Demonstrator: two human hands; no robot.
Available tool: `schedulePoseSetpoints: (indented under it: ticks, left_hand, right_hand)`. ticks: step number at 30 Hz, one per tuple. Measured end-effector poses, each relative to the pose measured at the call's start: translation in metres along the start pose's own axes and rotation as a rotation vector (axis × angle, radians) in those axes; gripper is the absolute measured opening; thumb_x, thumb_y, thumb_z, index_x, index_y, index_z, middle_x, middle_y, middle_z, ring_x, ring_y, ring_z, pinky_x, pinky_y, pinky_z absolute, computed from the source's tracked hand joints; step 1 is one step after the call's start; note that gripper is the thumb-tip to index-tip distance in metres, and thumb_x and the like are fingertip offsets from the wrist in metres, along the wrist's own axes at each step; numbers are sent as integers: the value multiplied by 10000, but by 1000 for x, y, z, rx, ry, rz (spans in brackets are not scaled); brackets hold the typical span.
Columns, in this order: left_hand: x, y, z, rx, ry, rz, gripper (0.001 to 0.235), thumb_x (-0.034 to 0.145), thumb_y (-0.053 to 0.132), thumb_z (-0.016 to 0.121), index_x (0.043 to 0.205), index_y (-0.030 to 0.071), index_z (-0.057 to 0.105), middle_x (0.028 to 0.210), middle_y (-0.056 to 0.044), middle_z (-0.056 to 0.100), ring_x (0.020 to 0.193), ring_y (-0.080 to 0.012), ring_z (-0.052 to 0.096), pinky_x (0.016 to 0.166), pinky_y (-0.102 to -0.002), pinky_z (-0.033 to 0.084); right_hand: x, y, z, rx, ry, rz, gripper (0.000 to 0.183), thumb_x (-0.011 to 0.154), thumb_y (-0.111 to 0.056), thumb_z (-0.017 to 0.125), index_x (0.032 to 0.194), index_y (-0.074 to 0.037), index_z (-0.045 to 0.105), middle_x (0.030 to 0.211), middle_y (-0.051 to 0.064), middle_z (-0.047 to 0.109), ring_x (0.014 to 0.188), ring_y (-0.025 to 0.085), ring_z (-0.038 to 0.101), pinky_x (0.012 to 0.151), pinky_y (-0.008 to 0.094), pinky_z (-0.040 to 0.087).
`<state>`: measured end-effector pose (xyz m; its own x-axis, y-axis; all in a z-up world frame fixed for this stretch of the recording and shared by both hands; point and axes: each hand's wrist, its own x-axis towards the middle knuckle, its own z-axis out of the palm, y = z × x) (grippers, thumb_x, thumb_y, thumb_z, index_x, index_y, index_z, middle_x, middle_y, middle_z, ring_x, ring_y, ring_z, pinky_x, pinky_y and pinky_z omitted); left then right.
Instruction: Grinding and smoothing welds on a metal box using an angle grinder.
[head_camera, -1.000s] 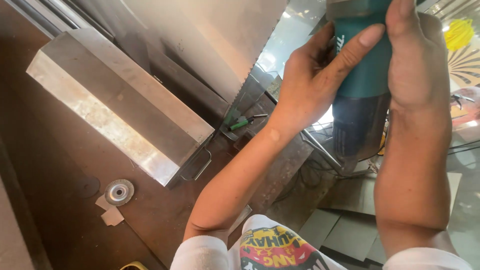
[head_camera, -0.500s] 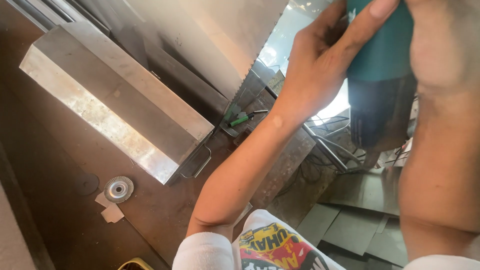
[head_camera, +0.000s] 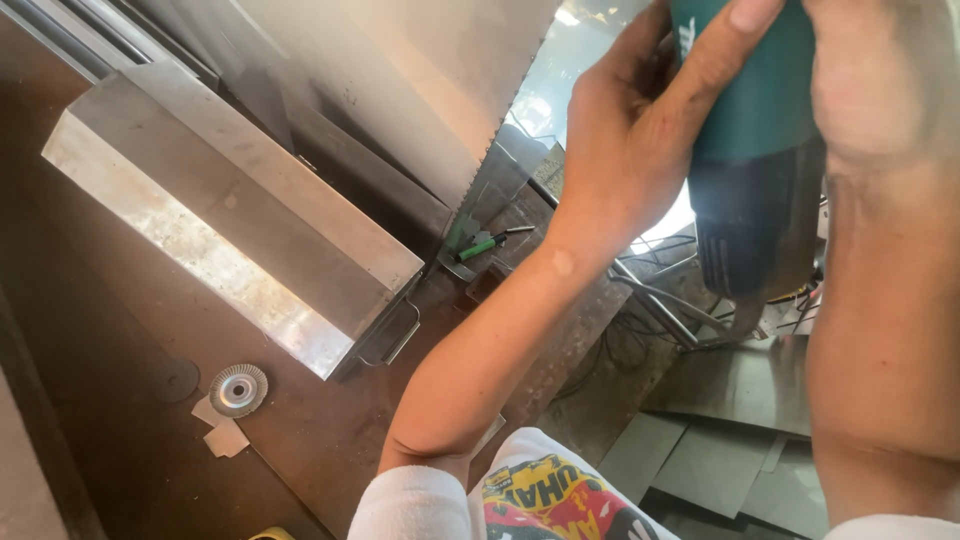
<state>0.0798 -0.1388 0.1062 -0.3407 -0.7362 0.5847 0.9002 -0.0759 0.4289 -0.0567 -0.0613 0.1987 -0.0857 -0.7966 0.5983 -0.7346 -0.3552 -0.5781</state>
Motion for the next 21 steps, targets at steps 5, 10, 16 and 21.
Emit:
schedulePoseSetpoints:
  ticks: [5, 10, 16, 21]
  left_hand:
    - [11, -24, -9, 45, 0, 60, 563, 1091, 472, 746, 1134, -84, 663, 805, -42, 688, 710, -48, 621, 610, -221, 525]
    - [2, -6, 6, 26, 25, 32, 588, 1060, 495, 738, 1187, -72, 649, 808, -31, 687, 745, -47, 617, 638, -215, 516]
    - [1, -18, -2, -15, 60, -16, 588, 1056, 500, 745, 1185, -69, 662, 823, -18, 664, 749, -45, 607, 669, -202, 507]
    - [2, -15, -4, 22, 63, -19, 566, 1077, 489, 733, 1100, -72, 657, 749, 16, 612, 694, -40, 580, 668, -220, 497]
  right_hand:
    - [-1, 5, 4, 17, 7, 45, 212, 1153, -165, 602, 1293, -15, 656, 1180, -12, 679, 1077, 79, 619, 991, 243, 494]
    - [-1, -5, 5, 20, 23, 55, 222, 1148, -180, 612, 1295, -20, 659, 1185, -12, 680, 1088, 77, 619, 1008, 242, 496]
    - [-3, 2, 4, 19, 37, 94, 239, 1145, -203, 627, 1297, -21, 660, 1190, -7, 683, 1098, 81, 627, 1015, 243, 500]
    - [-1, -4, 8, -10, 56, 74, 266, 1157, -230, 641, 1300, -5, 652, 1186, 10, 692, 1094, 105, 655, 974, 257, 511]
